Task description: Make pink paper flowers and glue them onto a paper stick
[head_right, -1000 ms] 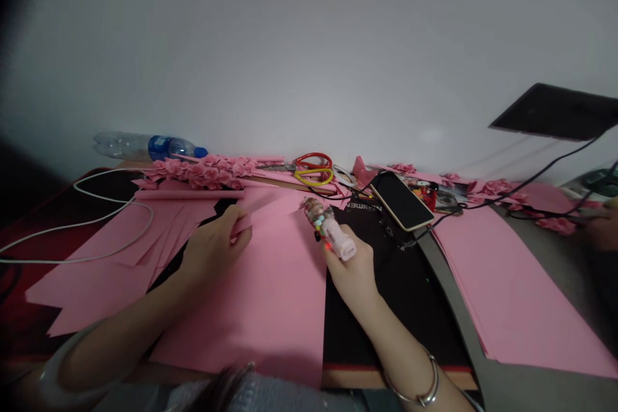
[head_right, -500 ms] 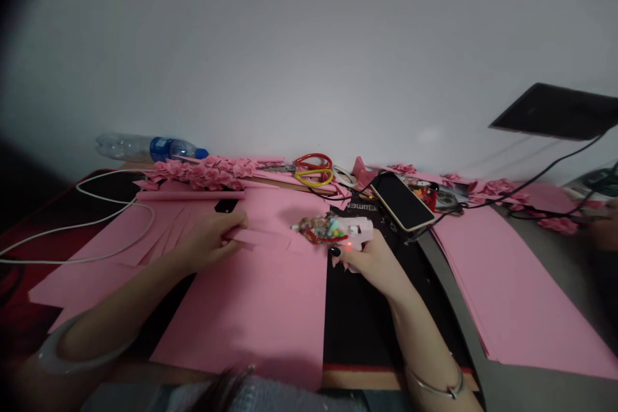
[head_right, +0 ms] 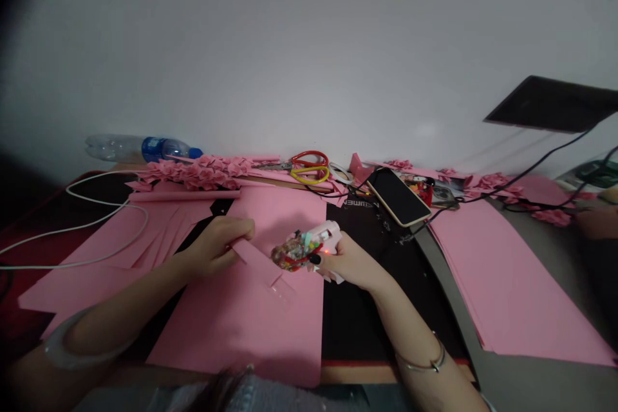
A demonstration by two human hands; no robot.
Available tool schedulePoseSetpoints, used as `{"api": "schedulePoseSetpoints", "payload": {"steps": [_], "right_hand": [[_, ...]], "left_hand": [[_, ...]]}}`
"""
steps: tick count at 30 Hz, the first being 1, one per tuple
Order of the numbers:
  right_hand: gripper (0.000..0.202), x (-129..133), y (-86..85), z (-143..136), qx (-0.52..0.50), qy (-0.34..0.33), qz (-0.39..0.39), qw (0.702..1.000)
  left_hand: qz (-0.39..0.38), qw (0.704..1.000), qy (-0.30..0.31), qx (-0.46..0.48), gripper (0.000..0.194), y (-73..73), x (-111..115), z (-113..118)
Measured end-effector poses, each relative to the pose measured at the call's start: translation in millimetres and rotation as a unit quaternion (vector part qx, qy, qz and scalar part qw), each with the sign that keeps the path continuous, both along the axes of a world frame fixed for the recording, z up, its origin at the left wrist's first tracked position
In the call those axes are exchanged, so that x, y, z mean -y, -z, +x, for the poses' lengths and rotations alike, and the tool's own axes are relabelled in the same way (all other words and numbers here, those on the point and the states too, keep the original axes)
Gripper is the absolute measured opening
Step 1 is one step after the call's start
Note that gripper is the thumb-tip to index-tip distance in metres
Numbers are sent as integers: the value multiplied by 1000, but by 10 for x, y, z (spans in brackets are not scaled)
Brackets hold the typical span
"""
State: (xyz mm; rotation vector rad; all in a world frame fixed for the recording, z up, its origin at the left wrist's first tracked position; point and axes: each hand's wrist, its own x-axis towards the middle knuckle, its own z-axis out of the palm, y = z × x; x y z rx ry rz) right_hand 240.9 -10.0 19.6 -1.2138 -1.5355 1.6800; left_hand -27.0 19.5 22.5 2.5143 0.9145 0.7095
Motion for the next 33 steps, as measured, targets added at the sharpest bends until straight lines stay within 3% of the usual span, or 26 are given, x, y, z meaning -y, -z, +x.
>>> {"api": "schedulePoseSetpoints", "payload": {"steps": [5, 9, 18, 24, 28, 33], "right_hand": [[24, -22, -23, 3, 15, -12, 0, 1000], [32, -25, -33, 60, 15, -31, 7, 999], [36, -51, -167, 279, 26, -130, -35, 991], [33, -58, -171, 376, 21, -91, -38, 995], [37, -74, -153, 327, 40, -104, -18, 994], [27, -89, -130, 246, 80, -111, -6, 991]], "left_hand": [[18, 1000, -2, -21, 10, 12, -16, 15], [18, 999, -2, -34, 12, 10, -21, 22], [21, 999, 8, -40, 11, 50, -32, 9], [29, 999, 1, -30, 8, 57, -29, 0], [30, 999, 8, -35, 8, 27, -22, 14], [40, 999, 14, -31, 8, 30, -27, 21]]}}
